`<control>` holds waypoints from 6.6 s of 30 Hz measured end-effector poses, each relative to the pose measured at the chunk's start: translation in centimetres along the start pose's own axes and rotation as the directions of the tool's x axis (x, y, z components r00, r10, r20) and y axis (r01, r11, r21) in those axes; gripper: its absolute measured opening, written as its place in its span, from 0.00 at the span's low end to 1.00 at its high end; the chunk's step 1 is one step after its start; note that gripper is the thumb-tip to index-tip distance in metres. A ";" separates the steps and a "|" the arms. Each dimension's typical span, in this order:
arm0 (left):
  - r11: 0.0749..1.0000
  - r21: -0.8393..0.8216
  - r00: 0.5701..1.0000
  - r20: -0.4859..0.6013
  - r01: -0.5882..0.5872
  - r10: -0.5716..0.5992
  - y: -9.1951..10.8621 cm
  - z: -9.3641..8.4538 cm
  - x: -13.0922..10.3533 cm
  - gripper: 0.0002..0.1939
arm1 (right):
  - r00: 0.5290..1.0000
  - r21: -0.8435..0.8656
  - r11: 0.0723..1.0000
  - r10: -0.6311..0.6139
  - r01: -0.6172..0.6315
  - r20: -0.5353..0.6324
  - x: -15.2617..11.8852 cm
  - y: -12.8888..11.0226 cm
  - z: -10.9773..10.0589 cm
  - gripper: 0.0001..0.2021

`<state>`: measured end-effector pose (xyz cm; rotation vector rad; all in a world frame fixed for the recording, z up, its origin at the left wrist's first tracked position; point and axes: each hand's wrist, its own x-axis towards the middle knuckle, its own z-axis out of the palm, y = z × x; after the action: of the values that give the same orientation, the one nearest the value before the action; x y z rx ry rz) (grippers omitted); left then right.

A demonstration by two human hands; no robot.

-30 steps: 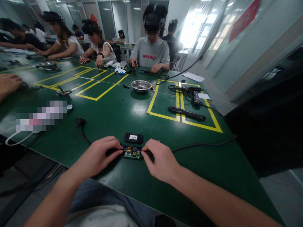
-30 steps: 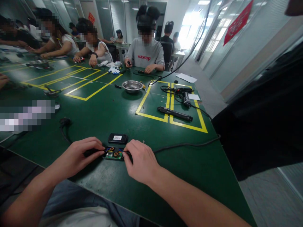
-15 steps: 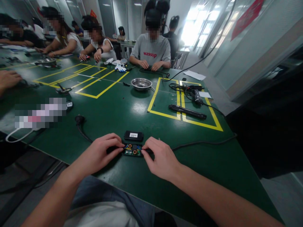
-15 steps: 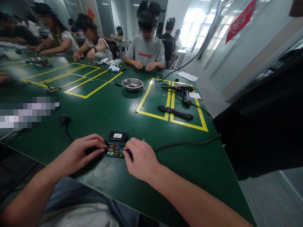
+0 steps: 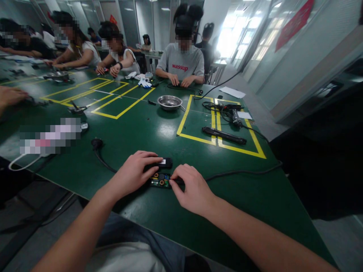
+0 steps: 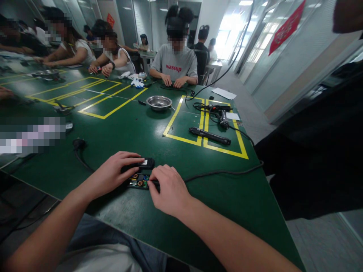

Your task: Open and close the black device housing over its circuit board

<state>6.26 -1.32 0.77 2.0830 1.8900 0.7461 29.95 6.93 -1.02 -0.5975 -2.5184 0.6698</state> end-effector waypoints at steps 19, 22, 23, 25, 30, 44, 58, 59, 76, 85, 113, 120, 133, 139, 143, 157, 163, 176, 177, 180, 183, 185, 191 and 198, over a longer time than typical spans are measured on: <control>0.975 -0.158 0.986 0.031 -0.160 0.166 0.7 -1.6 -3.3 0.15 | 0.999 -0.044 0.999 0.024 -0.023 0.026 0.0 -0.3 0.0 0.16; 0.975 -0.145 0.984 0.028 -0.171 0.177 0.8 -1.4 -3.2 0.16 | 1.000 -0.047 0.999 0.025 -0.024 0.014 0.0 -0.3 0.1 0.15; 0.975 -0.145 0.984 0.032 -0.169 0.176 0.8 -1.4 -3.2 0.15 | 0.999 -0.041 0.999 0.028 -0.027 0.015 0.0 -0.3 0.1 0.14; 0.976 -0.146 0.984 0.044 -0.162 0.170 0.8 -1.6 -3.2 0.15 | 0.999 -0.032 0.999 0.034 -0.034 0.017 0.1 -0.4 0.0 0.13; 0.972 -0.200 0.984 0.104 -0.125 0.148 0.5 -2.2 -2.7 0.15 | 0.999 -0.019 0.999 0.042 -0.042 0.007 0.2 -0.5 -0.1 0.12; 0.993 -0.114 1.000 -0.019 -0.004 0.001 0.4 -0.9 -0.5 0.12 | 0.997 -0.006 0.997 0.078 -0.078 -0.005 0.1 -0.2 0.3 0.09; 0.990 -0.107 0.996 -0.025 -0.088 0.086 0.0 -1.3 -3.6 0.09 | 0.995 0.081 0.996 0.043 -0.035 -0.095 -0.1 0.6 0.5 0.05; 0.990 -0.102 0.994 -0.049 -0.100 0.095 0.0 -1.4 -3.6 0.09 | 0.993 0.088 0.996 0.036 -0.026 -0.108 -0.1 0.6 0.5 0.05; 0.988 -0.104 0.987 -0.118 -0.118 0.106 0.6 -2.4 -3.6 0.12 | 0.981 0.162 0.986 -0.017 0.049 -0.194 -0.2 -0.4 -0.5 0.07; 0.991 -0.133 1.000 -0.025 -0.008 0.004 0.4 -2.1 -3.9 0.10 | 0.989 0.118 0.993 0.000 0.018 -0.145 -0.1 -0.1 -0.4 0.07; 0.996 -0.058 0.998 -0.009 -0.069 0.068 0.9 -1.6 -3.6 0.11 | 1.000 -0.207 0.978 0.015 -0.018 -0.016 0.0 -0.4 -0.4 0.07; 0.997 -0.055 0.996 -0.080 -0.055 0.051 1.7 -1.3 -3.0 0.12 | 0.999 -0.178 0.984 0.004 -0.012 -0.050 0.1 -0.2 -0.4 0.06; 0.997 -0.042 0.998 -0.027 0.061 -0.062 1.5 0.0 -0.2 0.14 | 0.999 -0.125 0.992 -0.002 -0.004 -0.053 0.1 -0.2 -0.3 0.06; 0.991 -0.072 0.991 -0.067 0.110 -0.114 1.4 -0.1 -0.3 0.13 | 0.998 -0.099 0.995 0.018 -0.024 -0.058 0.1 -0.2 -0.3 0.05; 0.991 -0.133 0.994 -0.105 0.000 -0.014 1.2 -1.0 -1.4 0.15 | 0.992 0.011 0.997 0.082 -0.081 -0.097 -0.1 0.0 -0.6 0.05; 0.977 -0.182 0.991 0.061 -0.107 0.120 1.4 -1.3 -2.8 0.14 | 1.000 0.039 0.999 0.004 -0.004 0.012 -0.1 -0.3 -0.9 0.21; 0.983 -0.149 0.991 0.071 -0.103 0.115 1.5 -1.4 -2.6 0.14 | 1.000 0.008 1.000 0.010 -0.010 0.026 0.1 -0.1 -0.6 0.12; 0.977 -0.119 0.983 0.023 -0.176 0.180 1.4 -0.7 -3.2 0.14 | 1.000 -0.026 1.000 0.006 -0.006 0.019 0.1 -0.1 -0.3 0.12; 0.977 -0.114 0.983 0.019 -0.181 0.185 1.4 -0.7 -3.4 0.14 | 1.000 -0.024 1.000 0.012 -0.012 0.017 0.1 -0.2 -0.3 0.13; 0.979 -0.127 0.987 -0.019 -0.161 0.160 1.2 -0.9 -3.3 0.13 | 0.998 0.010 0.998 0.062 -0.062 -0.011 0.1 -0.4 -0.3 0.20; 0.988 -0.130 0.986 -0.151 -0.089 0.070 0.9 -1.1 -2.5 0.10 | 0.993 0.037 0.993 0.115 -0.114 -0.040 0.1 -0.4 -0.3 0.18; 0.993 -0.106 0.980 -0.197 -0.046 0.024 0.8 -1.1 -1.6 0.07 | 0.994 0.020 0.995 0.101 -0.101 -0.042 0.1 -0.3 -0.2 0.13; 0.999 -0.016 0.999 0.002 -0.040 0.040 0.4 -0.6 -0.6 0.08 | 1.000 -0.046 0.999 -0.014 0.016 0.027 0.2 0.1 0.0 0.05; 1.000 -0.020 1.000 -0.005 -0.004 0.004 0.7 -1.1 -3.9 0.09 | 0.996 -0.083 0.996 0.052 -0.046 0.070 -0.1 -0.2 -0.1 0.04</control>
<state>6.17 -5.44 1.26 2.0762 1.8738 0.7685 29.97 6.73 -0.87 -0.6767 -2.6162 0.6197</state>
